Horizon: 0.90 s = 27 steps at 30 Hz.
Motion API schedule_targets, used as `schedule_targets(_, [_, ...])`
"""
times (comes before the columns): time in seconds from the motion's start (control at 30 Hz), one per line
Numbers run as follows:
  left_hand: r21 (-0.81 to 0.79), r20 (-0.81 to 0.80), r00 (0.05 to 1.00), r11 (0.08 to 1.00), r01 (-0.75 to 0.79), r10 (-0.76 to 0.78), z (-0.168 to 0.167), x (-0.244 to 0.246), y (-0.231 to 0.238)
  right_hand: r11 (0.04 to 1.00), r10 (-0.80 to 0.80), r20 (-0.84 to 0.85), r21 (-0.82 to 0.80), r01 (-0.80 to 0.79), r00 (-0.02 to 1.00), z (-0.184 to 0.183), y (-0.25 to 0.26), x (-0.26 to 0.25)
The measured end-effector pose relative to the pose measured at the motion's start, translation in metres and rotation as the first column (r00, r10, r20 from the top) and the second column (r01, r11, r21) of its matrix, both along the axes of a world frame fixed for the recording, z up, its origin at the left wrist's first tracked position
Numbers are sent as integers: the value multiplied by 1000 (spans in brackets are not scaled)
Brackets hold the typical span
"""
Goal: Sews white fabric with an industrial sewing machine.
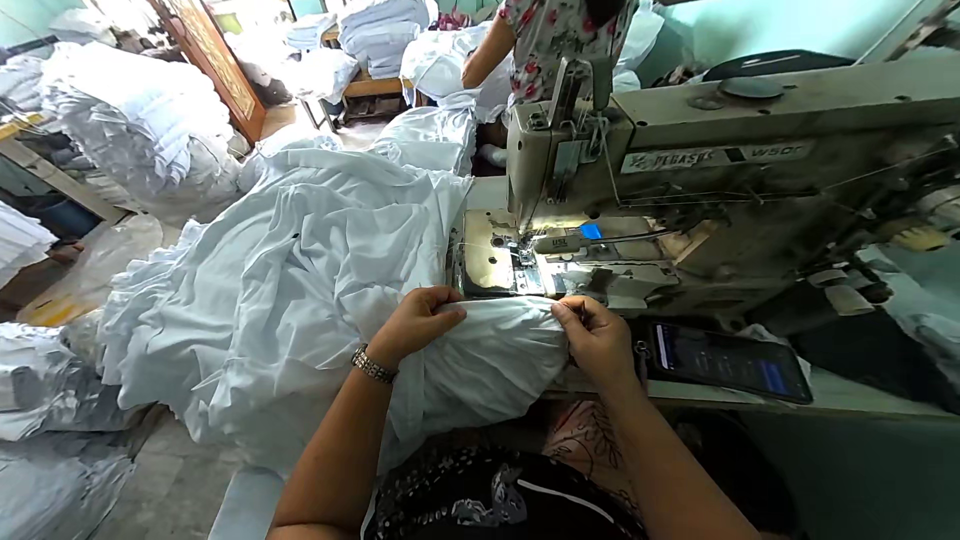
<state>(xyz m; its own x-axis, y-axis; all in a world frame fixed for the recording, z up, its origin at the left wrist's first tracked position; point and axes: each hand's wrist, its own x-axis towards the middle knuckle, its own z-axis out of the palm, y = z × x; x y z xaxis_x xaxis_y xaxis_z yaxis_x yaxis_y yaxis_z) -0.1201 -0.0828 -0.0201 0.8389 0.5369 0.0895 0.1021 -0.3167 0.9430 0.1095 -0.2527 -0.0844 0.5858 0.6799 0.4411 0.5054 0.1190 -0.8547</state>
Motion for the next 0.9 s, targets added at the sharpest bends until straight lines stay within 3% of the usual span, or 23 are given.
schedule_targets(0.13, [112, -2, 996, 989, 93, -93, 2, -9, 8, 999, -28, 20, 37, 27, 999, -4, -3, 4])
schedule_targets(0.27, [224, -14, 999, 974, 35, -32, 6, -10, 3, 999, -37, 2, 38, 37, 999, -5, -3, 2])
schedule_targets(0.47, [135, -19, 999, 990, 38, -36, 7, 5, -18, 999, -41, 89, -7, 42, 995, 0, 0, 6])
schedule_targets(0.63, [248, 5, 1000, 969, -20, 20, 1, -1, -5, 997, -75, 90, -27, 78, 993, -10, -3, 11])
schedule_targets(0.77, [90, 80, 997, 996, -28, 21, 3, -9, -2, 996, -78, 77, -33, 81, 994, -14, -3, 8])
schedule_targets(0.9, [126, 59, 998, 992, -14, 6, 1, -3, -6, 997, -79, 91, -20, 81, 993, -11, -2, 8])
